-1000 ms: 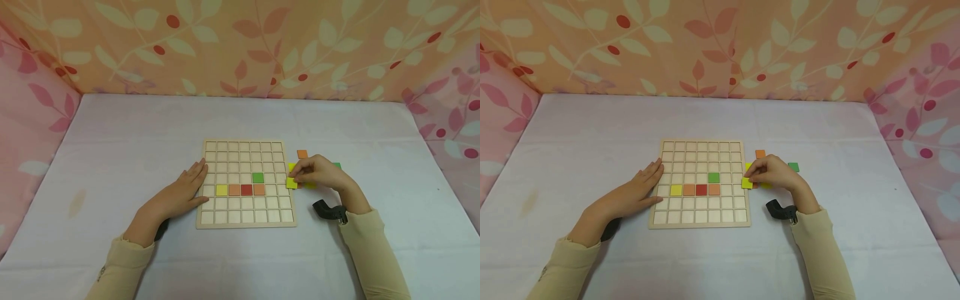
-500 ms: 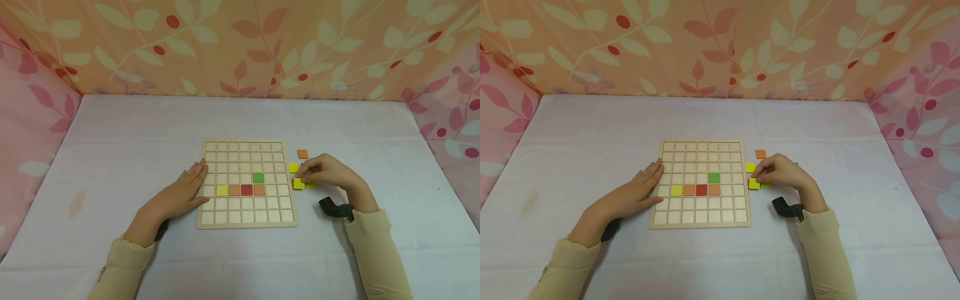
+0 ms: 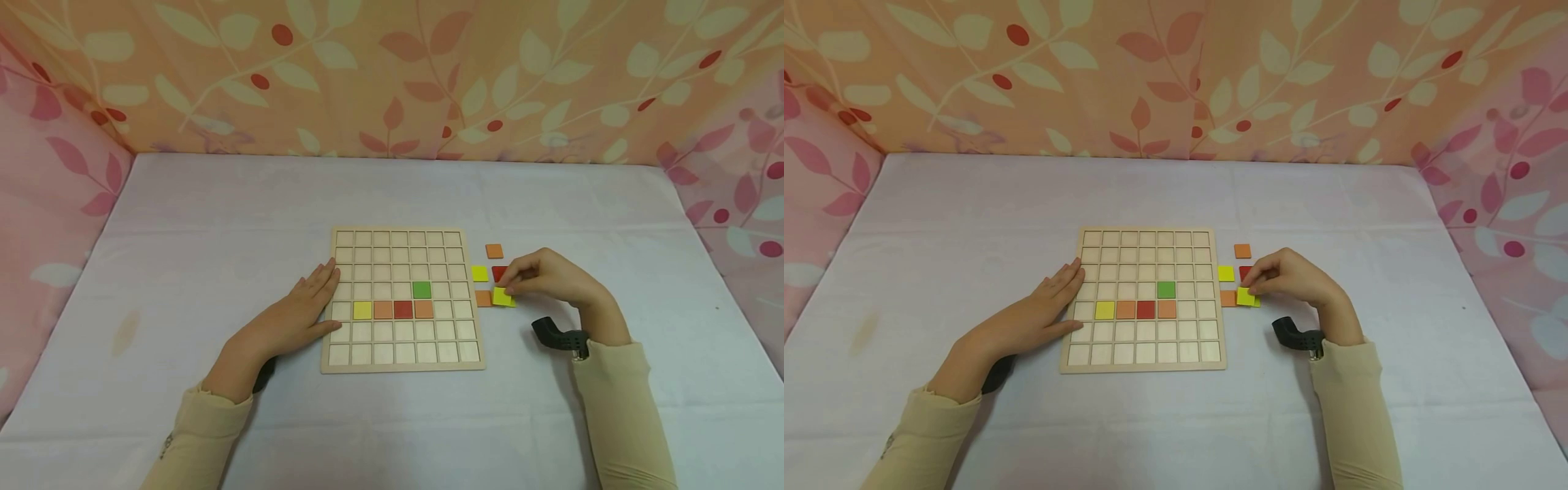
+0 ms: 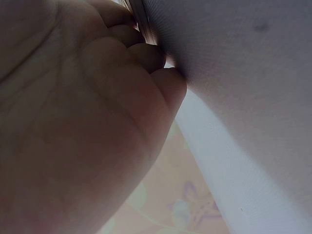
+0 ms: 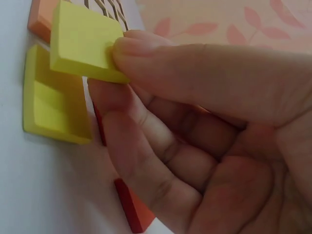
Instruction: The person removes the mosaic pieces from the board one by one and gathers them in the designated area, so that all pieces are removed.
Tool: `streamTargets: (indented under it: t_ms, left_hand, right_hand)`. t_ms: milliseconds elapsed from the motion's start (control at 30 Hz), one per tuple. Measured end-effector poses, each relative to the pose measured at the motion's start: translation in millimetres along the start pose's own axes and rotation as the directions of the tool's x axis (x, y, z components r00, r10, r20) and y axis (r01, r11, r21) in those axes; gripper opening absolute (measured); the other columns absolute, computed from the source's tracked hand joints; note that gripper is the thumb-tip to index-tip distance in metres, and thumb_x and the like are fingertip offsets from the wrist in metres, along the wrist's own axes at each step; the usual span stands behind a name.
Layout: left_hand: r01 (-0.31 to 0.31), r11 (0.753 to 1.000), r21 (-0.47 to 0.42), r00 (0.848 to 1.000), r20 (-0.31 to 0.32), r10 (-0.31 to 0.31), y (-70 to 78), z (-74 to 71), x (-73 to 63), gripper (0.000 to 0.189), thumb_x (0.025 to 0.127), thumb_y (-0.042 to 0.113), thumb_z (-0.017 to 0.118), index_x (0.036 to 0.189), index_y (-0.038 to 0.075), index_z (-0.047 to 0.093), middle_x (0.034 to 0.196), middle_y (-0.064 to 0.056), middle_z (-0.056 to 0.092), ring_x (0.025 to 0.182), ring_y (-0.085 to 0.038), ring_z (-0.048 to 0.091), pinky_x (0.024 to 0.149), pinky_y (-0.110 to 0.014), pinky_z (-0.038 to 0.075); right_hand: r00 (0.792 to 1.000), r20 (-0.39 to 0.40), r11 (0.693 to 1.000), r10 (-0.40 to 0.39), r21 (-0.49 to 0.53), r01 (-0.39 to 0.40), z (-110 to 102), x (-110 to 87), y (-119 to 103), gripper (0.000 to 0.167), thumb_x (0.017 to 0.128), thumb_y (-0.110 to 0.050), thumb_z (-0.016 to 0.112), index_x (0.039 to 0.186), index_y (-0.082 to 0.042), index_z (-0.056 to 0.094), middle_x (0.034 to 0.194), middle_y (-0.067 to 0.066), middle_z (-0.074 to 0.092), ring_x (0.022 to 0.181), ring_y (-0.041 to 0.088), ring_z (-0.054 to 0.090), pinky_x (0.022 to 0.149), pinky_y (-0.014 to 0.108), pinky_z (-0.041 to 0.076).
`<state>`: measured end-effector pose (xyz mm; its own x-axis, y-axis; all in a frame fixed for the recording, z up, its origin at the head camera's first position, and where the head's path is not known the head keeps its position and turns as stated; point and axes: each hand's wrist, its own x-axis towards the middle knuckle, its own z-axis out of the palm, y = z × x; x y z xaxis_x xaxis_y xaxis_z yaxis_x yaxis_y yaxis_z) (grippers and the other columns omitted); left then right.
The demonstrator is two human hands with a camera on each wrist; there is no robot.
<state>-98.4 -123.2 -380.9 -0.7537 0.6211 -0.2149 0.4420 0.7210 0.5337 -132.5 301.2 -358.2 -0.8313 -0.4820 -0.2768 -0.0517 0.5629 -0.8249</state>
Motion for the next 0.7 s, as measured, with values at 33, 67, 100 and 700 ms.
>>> streamTargets:
  t_ms: [33, 67, 100, 700]
  left_hand:
    - [0.000, 1.000, 0.000, 1.000, -0.001, 0.000, 0.1, -0.1, -0.1, 0.080, 0.094, 0.026, 0.059, 0.148, -0.006, 0.010, 0.156, -0.017, -0.003, 0.143, -0.032, 0.000, 0.112, -0.052, 0.011]
    - [0.000, 1.000, 0.001, 1.000, -0.002, 0.000, 0.2, -0.1, -0.1, 0.080, 0.094, 0.026, 0.059, 0.148, -0.006, 0.010, 0.156, -0.017, -0.003, 0.143, -0.032, 0.000, 0.112, -0.052, 0.011]
    - [0.000, 1.000, 0.000, 1.000, -0.002, 0.000, 0.2, -0.3, -0.2, 0.080, 0.094, 0.026, 0.059, 0.148, -0.006, 0.010, 0.156, -0.017, -0.003, 0.143, -0.033, 0.000, 0.112, -0.053, 0.011]
    - [-0.001, 1.000, 0.003, 1.000, 0.000, 0.001, 1.2, -1.1, -0.7, 0.080, 0.094, 0.025, 0.059, 0.148, -0.007, 0.010, 0.156, -0.018, -0.003, 0.143, -0.033, 0.001, 0.112, -0.054, 0.011]
  right_hand:
    - [1.000, 0.002, 1.000, -0.003, -0.002, 0.003, -1, -0.3, 1, 0.005, 0.081, -0.003, 0.072, 0.086, -0.004, 0.073, 0.088, 0.007, 0.070, 0.084, 0.015, 0.059, 0.071, 0.022, 0.049]
    - [1.000, 0.005, 1.000, -0.004, -0.004, 0.004, -1, -0.6, 1, 0.005, 0.081, -0.003, 0.072, 0.086, -0.004, 0.074, 0.088, 0.007, 0.070, 0.084, 0.015, 0.059, 0.071, 0.022, 0.049]
    - [1.000, 0.006, 1.000, -0.005, -0.006, 0.005, -2, -0.8, 2, 0.005, 0.081, -0.003, 0.072, 0.086, -0.004, 0.074, 0.088, 0.006, 0.070, 0.084, 0.015, 0.059, 0.071, 0.022, 0.049]
    - [0.998, -0.006, 0.998, 0.060, -0.022, -0.060, -12, -9.1, 10, 0.008, 0.080, -0.004, 0.073, 0.088, -0.003, 0.074, 0.091, 0.007, 0.070, 0.085, 0.014, 0.058, 0.071, 0.022, 0.051]
